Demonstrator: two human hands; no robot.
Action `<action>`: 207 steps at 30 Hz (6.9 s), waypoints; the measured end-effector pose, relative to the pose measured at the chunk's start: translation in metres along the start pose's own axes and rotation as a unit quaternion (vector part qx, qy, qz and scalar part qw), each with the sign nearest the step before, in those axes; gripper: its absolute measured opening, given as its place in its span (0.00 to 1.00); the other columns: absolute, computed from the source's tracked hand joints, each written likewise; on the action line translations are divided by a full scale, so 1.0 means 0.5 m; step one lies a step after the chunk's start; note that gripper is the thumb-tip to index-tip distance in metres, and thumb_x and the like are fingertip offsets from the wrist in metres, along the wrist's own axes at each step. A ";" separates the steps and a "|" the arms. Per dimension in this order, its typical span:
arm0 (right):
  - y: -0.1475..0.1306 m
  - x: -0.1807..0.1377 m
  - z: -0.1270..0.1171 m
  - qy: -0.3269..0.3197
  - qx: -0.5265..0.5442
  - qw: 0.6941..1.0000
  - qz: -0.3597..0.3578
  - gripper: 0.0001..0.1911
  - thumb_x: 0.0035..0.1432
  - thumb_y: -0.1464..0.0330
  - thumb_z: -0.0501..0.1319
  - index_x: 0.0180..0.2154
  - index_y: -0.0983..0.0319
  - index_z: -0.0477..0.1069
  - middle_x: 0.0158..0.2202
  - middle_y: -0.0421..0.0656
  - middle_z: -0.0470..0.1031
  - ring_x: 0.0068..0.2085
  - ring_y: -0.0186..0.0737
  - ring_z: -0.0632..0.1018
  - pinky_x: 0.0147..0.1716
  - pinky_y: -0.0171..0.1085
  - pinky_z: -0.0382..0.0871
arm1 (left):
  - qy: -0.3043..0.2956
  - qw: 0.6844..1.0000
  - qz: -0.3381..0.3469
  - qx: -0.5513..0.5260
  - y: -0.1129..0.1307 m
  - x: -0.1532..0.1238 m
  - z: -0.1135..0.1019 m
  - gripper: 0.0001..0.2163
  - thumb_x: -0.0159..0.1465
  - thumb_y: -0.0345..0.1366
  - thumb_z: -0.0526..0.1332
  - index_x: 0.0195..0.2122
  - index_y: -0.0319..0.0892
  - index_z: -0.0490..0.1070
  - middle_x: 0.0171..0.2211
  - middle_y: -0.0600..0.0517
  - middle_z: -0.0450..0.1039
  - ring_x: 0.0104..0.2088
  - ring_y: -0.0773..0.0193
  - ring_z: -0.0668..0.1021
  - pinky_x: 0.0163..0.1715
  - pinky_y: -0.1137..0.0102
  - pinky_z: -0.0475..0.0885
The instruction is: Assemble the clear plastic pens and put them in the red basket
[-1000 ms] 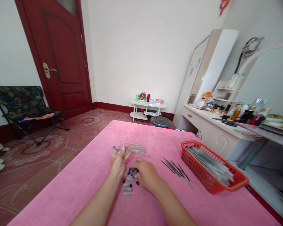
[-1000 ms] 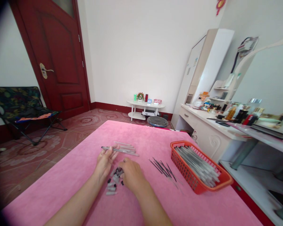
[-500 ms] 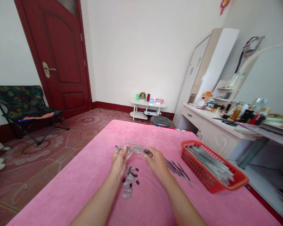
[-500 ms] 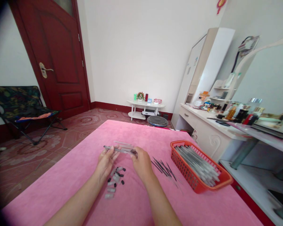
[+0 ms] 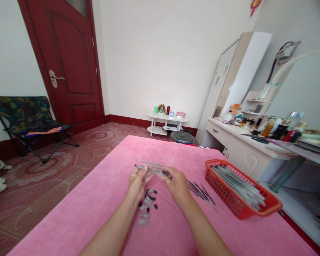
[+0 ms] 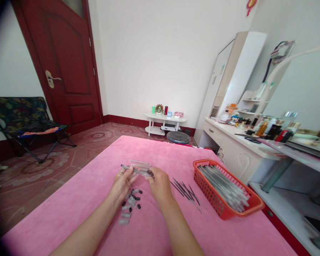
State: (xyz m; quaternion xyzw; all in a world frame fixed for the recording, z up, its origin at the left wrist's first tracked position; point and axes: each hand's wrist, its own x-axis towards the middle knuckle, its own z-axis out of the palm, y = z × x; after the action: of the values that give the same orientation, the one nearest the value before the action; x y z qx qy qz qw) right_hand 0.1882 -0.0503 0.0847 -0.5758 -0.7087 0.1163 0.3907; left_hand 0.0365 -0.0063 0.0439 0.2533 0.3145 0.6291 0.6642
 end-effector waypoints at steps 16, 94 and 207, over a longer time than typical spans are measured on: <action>-0.007 -0.009 0.000 0.003 0.086 0.996 0.015 0.11 0.50 0.73 0.54 0.33 0.63 0.74 0.28 0.44 0.77 0.30 0.39 0.76 0.31 0.34 0.67 | -0.050 0.998 -0.014 -0.036 -0.010 -0.001 -0.005 0.04 0.56 0.27 0.63 0.33 0.35 0.70 0.33 0.47 0.78 0.37 0.61 0.80 0.42 0.66 0.74; 0.101 -0.010 -0.275 0.154 -0.363 0.877 0.274 0.21 0.55 0.56 0.53 0.36 0.60 0.78 0.38 0.54 0.77 0.44 0.56 0.73 0.40 0.49 0.63 | -0.179 0.629 0.286 0.701 0.003 0.041 -0.045 0.11 0.53 0.25 0.60 0.35 0.44 0.77 0.39 0.47 0.72 0.43 0.57 0.71 0.45 0.64 0.64; -0.024 -0.006 -0.111 -0.108 -0.258 0.960 -0.003 0.11 0.52 0.73 0.59 0.35 0.57 0.77 0.36 0.44 0.77 0.41 0.42 0.73 0.39 0.37 0.61 | -0.250 0.564 0.375 0.692 -0.002 0.000 -0.012 0.24 0.53 0.21 0.52 0.46 0.51 0.74 0.35 0.50 0.74 0.38 0.61 0.72 0.36 0.70 0.69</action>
State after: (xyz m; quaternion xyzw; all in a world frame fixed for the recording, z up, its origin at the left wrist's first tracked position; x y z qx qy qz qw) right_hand 0.2177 -0.0725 0.1279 -0.6390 -0.7544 -0.0099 0.1500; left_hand 0.0329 -0.0067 0.0390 0.8775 0.3521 0.3229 0.0421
